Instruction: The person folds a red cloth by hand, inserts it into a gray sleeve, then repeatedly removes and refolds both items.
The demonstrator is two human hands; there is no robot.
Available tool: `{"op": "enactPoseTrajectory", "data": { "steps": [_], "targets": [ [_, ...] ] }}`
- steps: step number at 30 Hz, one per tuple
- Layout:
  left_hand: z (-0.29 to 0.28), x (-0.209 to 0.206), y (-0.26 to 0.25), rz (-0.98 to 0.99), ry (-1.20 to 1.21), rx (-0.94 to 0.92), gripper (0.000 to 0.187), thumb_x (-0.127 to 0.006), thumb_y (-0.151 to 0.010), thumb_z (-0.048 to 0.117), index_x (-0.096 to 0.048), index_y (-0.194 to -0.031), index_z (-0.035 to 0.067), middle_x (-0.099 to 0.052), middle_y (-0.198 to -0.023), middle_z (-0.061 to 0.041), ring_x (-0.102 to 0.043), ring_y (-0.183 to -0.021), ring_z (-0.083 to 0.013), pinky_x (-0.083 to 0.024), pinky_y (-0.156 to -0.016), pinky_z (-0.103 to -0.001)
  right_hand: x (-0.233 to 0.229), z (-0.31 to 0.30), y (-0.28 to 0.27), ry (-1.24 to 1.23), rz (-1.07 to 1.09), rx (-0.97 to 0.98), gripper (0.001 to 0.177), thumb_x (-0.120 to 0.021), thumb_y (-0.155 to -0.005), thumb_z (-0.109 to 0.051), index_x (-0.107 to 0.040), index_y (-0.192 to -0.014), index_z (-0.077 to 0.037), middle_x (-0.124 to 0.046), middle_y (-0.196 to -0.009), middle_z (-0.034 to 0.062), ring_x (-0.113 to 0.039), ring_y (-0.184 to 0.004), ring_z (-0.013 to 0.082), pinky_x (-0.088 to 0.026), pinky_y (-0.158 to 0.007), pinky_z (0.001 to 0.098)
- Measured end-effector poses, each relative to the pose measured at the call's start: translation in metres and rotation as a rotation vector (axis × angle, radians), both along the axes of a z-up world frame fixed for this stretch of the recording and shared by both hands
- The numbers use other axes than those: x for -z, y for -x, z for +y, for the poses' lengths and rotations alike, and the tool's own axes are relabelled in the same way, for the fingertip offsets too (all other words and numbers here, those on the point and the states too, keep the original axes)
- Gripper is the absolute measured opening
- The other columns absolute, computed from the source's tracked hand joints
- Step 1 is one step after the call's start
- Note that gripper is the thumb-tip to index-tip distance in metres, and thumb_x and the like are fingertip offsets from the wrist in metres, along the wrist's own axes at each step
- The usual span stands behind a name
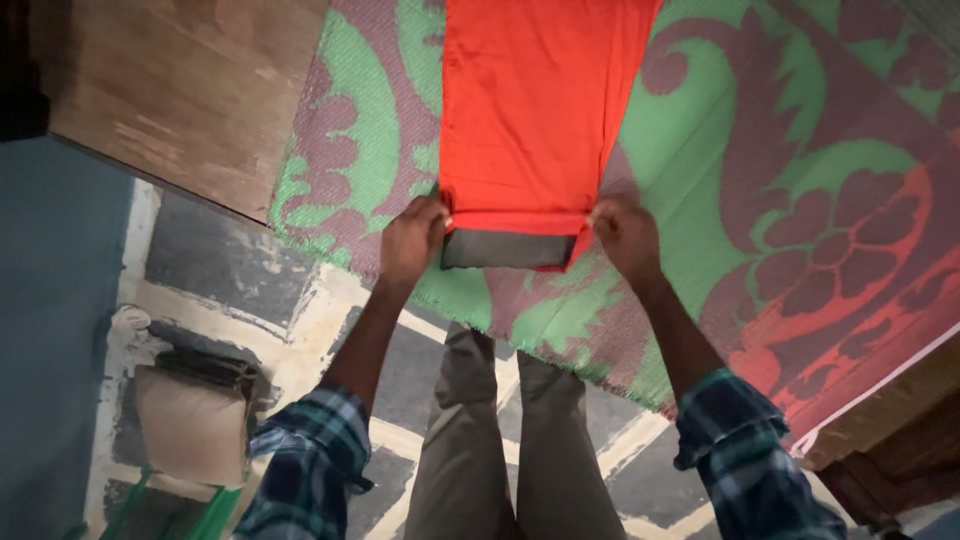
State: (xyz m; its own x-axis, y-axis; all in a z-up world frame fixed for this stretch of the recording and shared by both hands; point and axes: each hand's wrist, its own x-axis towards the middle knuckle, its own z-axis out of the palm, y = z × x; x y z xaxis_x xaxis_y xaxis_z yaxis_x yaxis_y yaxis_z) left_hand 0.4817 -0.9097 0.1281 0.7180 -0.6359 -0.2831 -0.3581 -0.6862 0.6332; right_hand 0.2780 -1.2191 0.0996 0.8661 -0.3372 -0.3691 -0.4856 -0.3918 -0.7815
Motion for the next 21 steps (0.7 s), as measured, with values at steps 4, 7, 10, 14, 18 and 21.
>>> {"op": "enactPoseTrajectory", "data": {
  "steps": [4,7,10,14,18,21],
  "targets": [
    [-0.011,0.023,0.011,0.291,-0.084,-0.513,0.006,-0.064,-0.100,0.015,-0.062,-0.101,0.009,-0.071,-0.077,-0.013,-0.073,-0.065,-0.0273,-0.055,-0.062,-0.041,0.011,-0.007,-0.019,0.324,-0.167,0.065,0.015,-0.065,-0.099,-0.013,-0.059,-0.093,-0.001,-0.064,-0.093,0.0147,-0.064,-0.091,0.0372,-0.052,-0.079,0.0461],
    [-0.006,0.039,0.010,0.343,0.055,-0.648,0.014,-0.063,-0.095,0.017,-0.058,-0.103,0.007,-0.073,-0.082,-0.011,-0.074,-0.063,-0.0220,-0.058,-0.054,-0.036,0.017,-0.007,-0.024,0.286,-0.095,0.187,0.018,-0.070,-0.097,-0.015,-0.061,-0.091,-0.001,-0.064,-0.088,0.0146,-0.063,-0.080,0.0345,-0.052,-0.072,0.0447],
    [-0.003,0.029,0.022,0.269,0.039,-0.560,0.019,-0.064,-0.100,0.020,-0.057,-0.107,0.005,-0.072,-0.081,-0.013,-0.070,-0.065,-0.0265,-0.054,-0.059,-0.038,0.005,0.010,-0.010,0.204,0.100,0.242,0.029,-0.071,-0.103,-0.026,-0.062,-0.088,-0.003,-0.061,-0.082,0.0143,-0.062,-0.072,0.0317,-0.052,-0.071,0.0427],
    [0.010,0.011,0.052,-0.024,0.074,-0.451,0.020,-0.069,-0.104,0.018,-0.057,-0.109,0.003,-0.069,-0.091,-0.018,-0.068,-0.080,-0.0353,-0.053,-0.071,-0.044,-0.018,0.047,0.027,0.271,0.299,-0.183,0.046,-0.077,-0.085,-0.053,-0.067,-0.090,-0.008,-0.067,-0.084,0.0095,-0.067,-0.071,0.0272,-0.054,-0.065,0.0397],
    [0.041,0.028,0.079,0.155,0.039,-0.473,0.018,-0.066,-0.094,0.011,-0.060,-0.109,0.004,-0.073,-0.091,-0.015,-0.073,-0.083,-0.0291,-0.057,-0.075,-0.040,-0.013,0.074,0.058,0.351,0.200,-0.173,0.041,-0.075,-0.083,-0.041,-0.069,-0.103,-0.005,-0.069,-0.095,0.0128,-0.069,-0.080,0.0325,-0.055,-0.064,0.0440],
    [0.051,0.048,0.091,0.442,0.116,-0.559,0.027,-0.061,-0.090,0.008,-0.060,-0.117,0.004,-0.073,-0.093,-0.013,-0.072,-0.083,-0.0197,-0.059,-0.075,-0.035,0.008,0.080,0.075,0.299,0.230,-0.029,0.019,-0.068,-0.095,-0.024,-0.069,-0.106,-0.008,-0.070,-0.107,0.0119,-0.069,-0.086,0.0332,-0.057,-0.074,0.0443]
  ]
}}
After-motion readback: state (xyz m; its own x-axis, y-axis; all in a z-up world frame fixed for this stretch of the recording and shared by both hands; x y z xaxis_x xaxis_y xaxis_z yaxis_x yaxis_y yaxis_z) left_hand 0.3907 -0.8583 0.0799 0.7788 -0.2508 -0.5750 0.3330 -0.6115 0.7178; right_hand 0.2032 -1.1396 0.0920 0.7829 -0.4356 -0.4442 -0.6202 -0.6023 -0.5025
